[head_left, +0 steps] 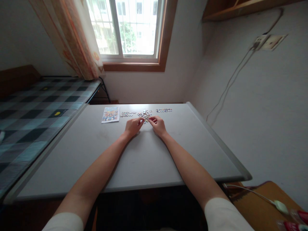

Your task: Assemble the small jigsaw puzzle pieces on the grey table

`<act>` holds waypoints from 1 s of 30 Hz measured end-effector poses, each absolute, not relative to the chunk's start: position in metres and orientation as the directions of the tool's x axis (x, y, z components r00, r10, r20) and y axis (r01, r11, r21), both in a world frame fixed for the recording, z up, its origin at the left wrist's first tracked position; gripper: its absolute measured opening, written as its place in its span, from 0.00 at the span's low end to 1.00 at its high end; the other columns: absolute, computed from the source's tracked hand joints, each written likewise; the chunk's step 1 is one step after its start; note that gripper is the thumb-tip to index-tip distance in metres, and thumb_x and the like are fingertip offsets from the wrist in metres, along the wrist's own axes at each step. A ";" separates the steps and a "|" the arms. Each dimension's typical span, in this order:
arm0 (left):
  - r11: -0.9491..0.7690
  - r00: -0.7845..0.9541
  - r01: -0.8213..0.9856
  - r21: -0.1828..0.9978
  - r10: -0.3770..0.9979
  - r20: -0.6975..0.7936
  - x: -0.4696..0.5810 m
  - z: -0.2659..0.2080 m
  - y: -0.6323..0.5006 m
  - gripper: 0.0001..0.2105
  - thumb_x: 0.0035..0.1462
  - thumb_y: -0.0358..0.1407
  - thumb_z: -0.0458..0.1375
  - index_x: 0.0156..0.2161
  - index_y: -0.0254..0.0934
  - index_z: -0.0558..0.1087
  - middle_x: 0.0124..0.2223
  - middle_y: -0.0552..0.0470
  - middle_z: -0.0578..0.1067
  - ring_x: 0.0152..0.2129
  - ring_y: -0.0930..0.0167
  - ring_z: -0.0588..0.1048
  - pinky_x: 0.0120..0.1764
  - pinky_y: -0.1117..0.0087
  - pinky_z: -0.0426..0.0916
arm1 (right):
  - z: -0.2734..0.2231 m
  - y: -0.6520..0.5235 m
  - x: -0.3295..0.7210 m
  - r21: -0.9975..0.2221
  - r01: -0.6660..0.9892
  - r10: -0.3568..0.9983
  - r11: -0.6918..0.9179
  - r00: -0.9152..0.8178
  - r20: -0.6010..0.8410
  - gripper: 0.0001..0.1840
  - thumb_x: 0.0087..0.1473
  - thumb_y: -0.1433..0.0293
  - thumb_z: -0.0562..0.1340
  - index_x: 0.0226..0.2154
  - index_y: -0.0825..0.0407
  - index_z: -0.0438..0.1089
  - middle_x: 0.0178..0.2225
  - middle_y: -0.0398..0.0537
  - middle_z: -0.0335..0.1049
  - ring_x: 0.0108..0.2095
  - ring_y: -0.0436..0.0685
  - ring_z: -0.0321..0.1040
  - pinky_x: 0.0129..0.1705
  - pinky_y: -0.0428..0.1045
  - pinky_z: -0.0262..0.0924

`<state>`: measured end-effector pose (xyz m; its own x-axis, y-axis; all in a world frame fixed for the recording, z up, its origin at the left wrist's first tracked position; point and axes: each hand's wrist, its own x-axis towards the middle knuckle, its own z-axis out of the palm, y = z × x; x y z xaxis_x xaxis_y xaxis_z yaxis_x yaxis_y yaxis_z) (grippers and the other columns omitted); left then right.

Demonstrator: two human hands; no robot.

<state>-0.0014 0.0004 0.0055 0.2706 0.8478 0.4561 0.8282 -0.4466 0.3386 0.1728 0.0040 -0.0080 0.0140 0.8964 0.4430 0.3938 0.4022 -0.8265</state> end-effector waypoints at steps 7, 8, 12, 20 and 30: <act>-0.465 0.280 0.814 0.348 0.839 0.466 -0.001 0.005 0.001 0.13 0.60 0.42 0.51 0.40 0.41 0.77 0.25 0.54 0.75 0.21 0.74 0.70 0.27 0.75 0.57 | -0.008 0.004 0.173 -0.819 0.400 0.891 0.411 0.011 0.453 0.10 0.50 0.64 0.61 0.29 0.54 0.73 0.32 0.48 0.71 0.26 0.49 0.65 0.32 0.47 0.64; -0.468 0.282 0.811 0.351 0.838 0.467 -0.002 0.005 0.001 0.13 0.60 0.42 0.51 0.39 0.41 0.77 0.25 0.54 0.75 0.21 0.74 0.70 0.27 0.75 0.57 | -0.008 0.004 0.173 -0.818 0.404 0.892 0.410 0.008 0.451 0.10 0.50 0.64 0.61 0.29 0.54 0.73 0.32 0.48 0.72 0.26 0.49 0.65 0.33 0.47 0.64; -0.488 0.303 0.796 0.357 0.833 0.463 -0.002 0.006 0.000 0.13 0.60 0.42 0.51 0.38 0.41 0.76 0.25 0.55 0.74 0.21 0.75 0.70 0.27 0.75 0.58 | -0.010 0.005 0.173 -0.815 0.416 0.896 0.402 0.003 0.444 0.09 0.50 0.66 0.60 0.31 0.53 0.73 0.34 0.48 0.72 0.26 0.49 0.65 0.33 0.48 0.65; -0.492 0.330 0.795 0.356 0.842 0.426 -0.002 0.006 0.000 0.15 0.59 0.47 0.52 0.39 0.41 0.75 0.24 0.56 0.74 0.21 0.74 0.70 0.27 0.75 0.58 | -0.007 0.002 0.171 -0.820 0.406 0.902 0.404 -0.024 0.432 0.12 0.49 0.71 0.56 0.34 0.52 0.74 0.37 0.48 0.72 0.27 0.49 0.66 0.35 0.48 0.66; -0.501 0.354 0.793 0.347 0.843 0.406 -0.002 0.007 -0.001 0.19 0.58 0.51 0.52 0.46 0.42 0.74 0.24 0.55 0.73 0.21 0.74 0.70 0.27 0.74 0.57 | -0.005 0.001 0.170 -0.827 0.377 0.905 0.416 -0.083 0.417 0.10 0.50 0.69 0.59 0.34 0.52 0.74 0.35 0.49 0.73 0.27 0.49 0.66 0.31 0.47 0.65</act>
<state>-0.0021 -0.0008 0.0066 0.3542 0.8425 0.4059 0.7931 -0.5006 0.3471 0.1697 0.0010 -0.0047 -0.0829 0.9049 0.4174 0.3770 0.4162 -0.8274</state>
